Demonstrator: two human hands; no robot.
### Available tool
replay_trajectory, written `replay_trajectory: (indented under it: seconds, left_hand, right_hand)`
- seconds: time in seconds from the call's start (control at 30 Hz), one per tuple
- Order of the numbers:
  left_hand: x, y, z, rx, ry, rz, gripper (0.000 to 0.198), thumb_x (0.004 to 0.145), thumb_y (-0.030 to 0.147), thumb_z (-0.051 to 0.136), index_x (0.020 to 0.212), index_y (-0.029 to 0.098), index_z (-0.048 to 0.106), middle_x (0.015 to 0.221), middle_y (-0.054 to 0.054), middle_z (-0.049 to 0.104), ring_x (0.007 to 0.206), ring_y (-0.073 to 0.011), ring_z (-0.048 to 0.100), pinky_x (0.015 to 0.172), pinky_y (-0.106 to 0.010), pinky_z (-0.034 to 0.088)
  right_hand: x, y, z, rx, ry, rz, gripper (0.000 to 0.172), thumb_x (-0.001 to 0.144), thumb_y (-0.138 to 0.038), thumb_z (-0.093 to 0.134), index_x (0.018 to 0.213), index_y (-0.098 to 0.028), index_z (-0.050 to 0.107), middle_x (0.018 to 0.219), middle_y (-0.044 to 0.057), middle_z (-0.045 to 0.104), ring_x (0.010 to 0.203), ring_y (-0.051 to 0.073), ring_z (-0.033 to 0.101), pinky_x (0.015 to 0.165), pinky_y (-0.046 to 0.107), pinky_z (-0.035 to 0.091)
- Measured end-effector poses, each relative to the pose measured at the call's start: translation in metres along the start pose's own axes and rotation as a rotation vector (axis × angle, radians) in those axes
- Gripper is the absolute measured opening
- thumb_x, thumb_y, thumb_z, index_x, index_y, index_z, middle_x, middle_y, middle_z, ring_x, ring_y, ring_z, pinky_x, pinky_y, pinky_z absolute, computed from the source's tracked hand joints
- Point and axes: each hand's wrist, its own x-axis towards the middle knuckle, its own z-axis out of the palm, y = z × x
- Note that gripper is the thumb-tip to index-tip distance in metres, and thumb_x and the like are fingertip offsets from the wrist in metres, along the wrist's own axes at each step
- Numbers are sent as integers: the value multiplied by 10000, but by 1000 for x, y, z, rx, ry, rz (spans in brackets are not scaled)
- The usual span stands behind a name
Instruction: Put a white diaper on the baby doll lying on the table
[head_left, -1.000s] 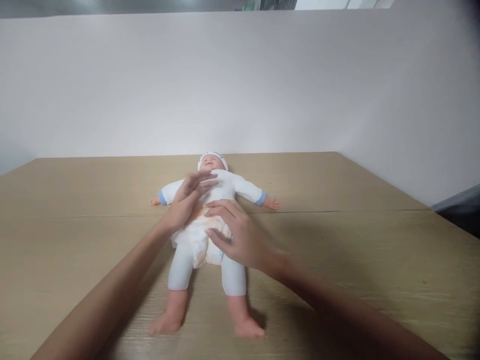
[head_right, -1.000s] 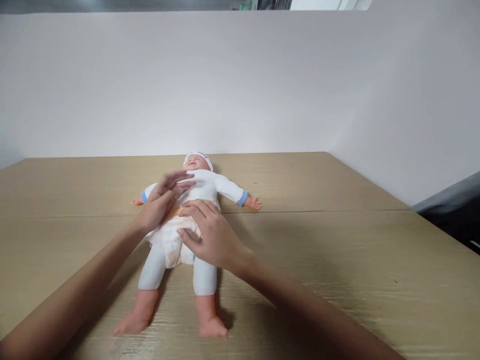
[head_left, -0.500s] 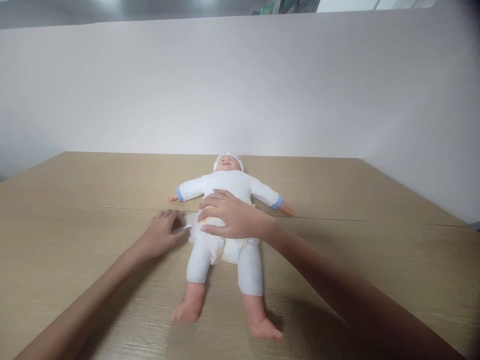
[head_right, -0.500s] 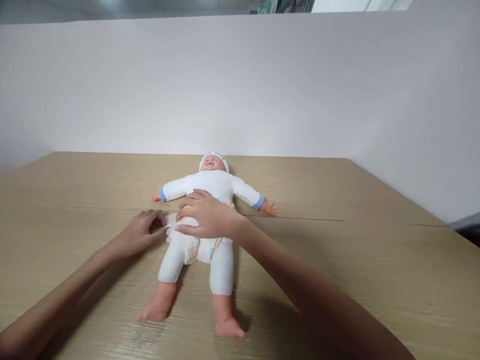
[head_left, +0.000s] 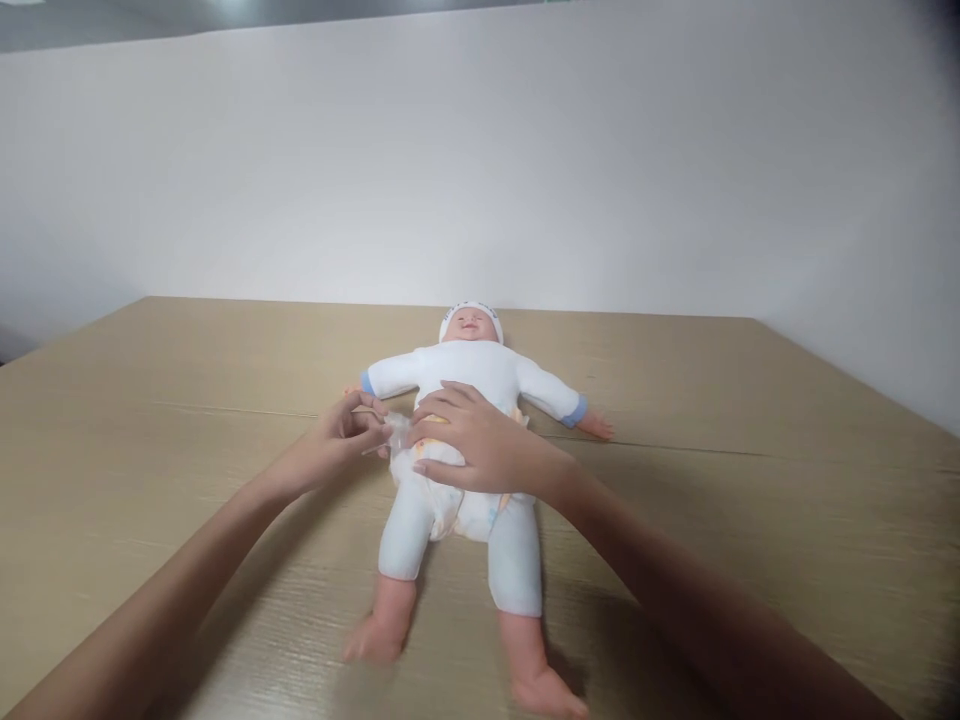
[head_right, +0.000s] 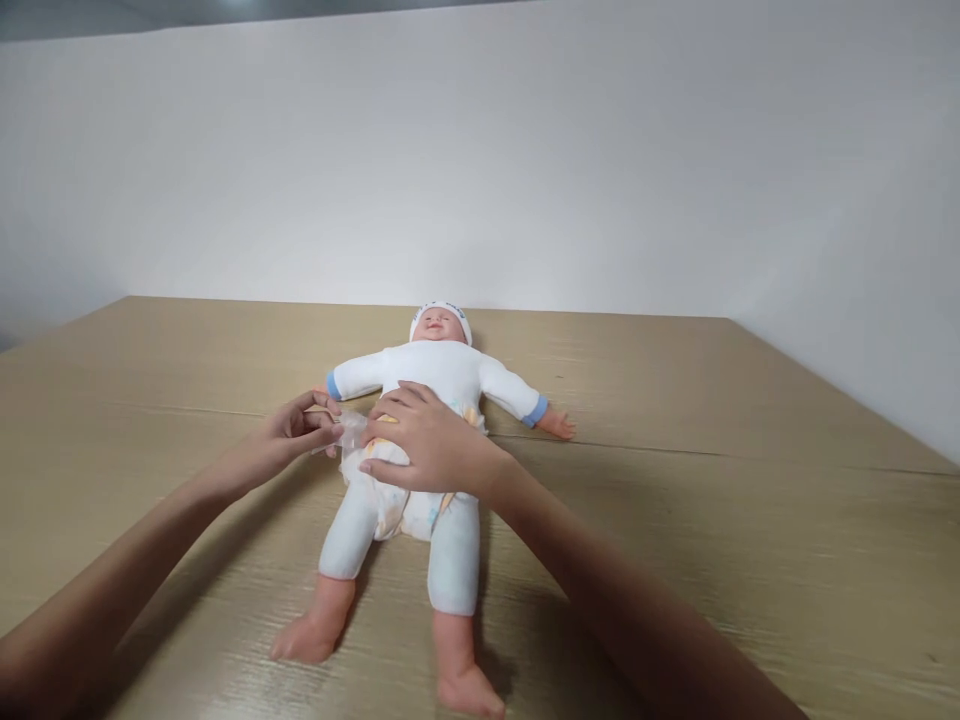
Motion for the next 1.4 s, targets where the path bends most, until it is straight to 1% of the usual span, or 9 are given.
replay_trajectory:
  seconds: [0.13,0.23,0.33,0.43,0.73,0.93,1.07,1.3,1.4]
  left_hand:
    - [10,9,20,-28,17,62,347,994,464,749,1192,238,573,728,54,607,719,-146,594,742,-289,474]
    - [17,14,33,-39,14,91,321,1014,427,717,1223,239,562,703,71,568,687,-132,566,707,-273,453]
    - [22,16,47,-60,22,100,336,1011,373,708,1255,253,510,709,79,582,679,-131,582,703,-269,459]
    - [27,17,60,-32,38,102,406,1003,399,721,1295,267,473,740,83,572,680,-132,582,673,-266,456]
    - [31,16,73,298,243,194,300,1024,369,661,1224,249,471,765,78,549,676,-135,548,607,-264,417]
    - [29,18,79,287,159,210,285,1026,360,653,1189,236,456,774,68,571,688,-148,574,610,-273,432]
    - [29,17,81,292,176,212,271,1021,342,650,1163,232,448,807,56,571,708,-151,577,625,-283,436]
    - [22,19,73,318,29,231,138,1044,291,576,1127,224,488,929,15,583,800,-157,558,724,-311,459]
    - [23,18,71,314,24,226,165,1033,310,612,1129,224,509,895,24,553,767,-152,524,689,-298,432]
  right_hand:
    - [-1,-1,0,78,23,67,328,975,-457,773,1203,-247,667,1238,95,705,1255,319,608,1238,564,377]
    - [-4,-3,-1,197,77,191,657,894,-478,861,1413,-264,519,1424,130,634,1370,344,579,1193,557,448]
    - [-6,-2,-1,275,112,221,997,853,-459,906,1619,-303,288,1650,163,471,1528,355,477,1239,561,420]
    - [-6,0,0,315,140,160,1139,834,-418,933,1680,-322,177,1709,165,409,1588,342,414,1279,554,387]
    - [-4,2,-1,319,172,84,1147,816,-373,948,1688,-334,203,1711,141,397,1578,339,424,1297,546,380]
    - [-4,1,0,277,171,81,1119,819,-281,919,1688,-289,214,1691,156,414,1577,339,424,1296,527,387]
    - [-4,1,-2,274,142,108,1108,826,-268,903,1689,-299,209,1693,159,411,1570,338,431,1286,545,393]
    - [-5,0,-4,295,109,127,1101,833,-318,906,1694,-278,221,1667,170,444,1550,342,454,1269,540,409]
    - [-6,0,-3,288,110,115,1085,838,-278,888,1692,-254,219,1668,175,440,1553,329,449,1280,520,405]
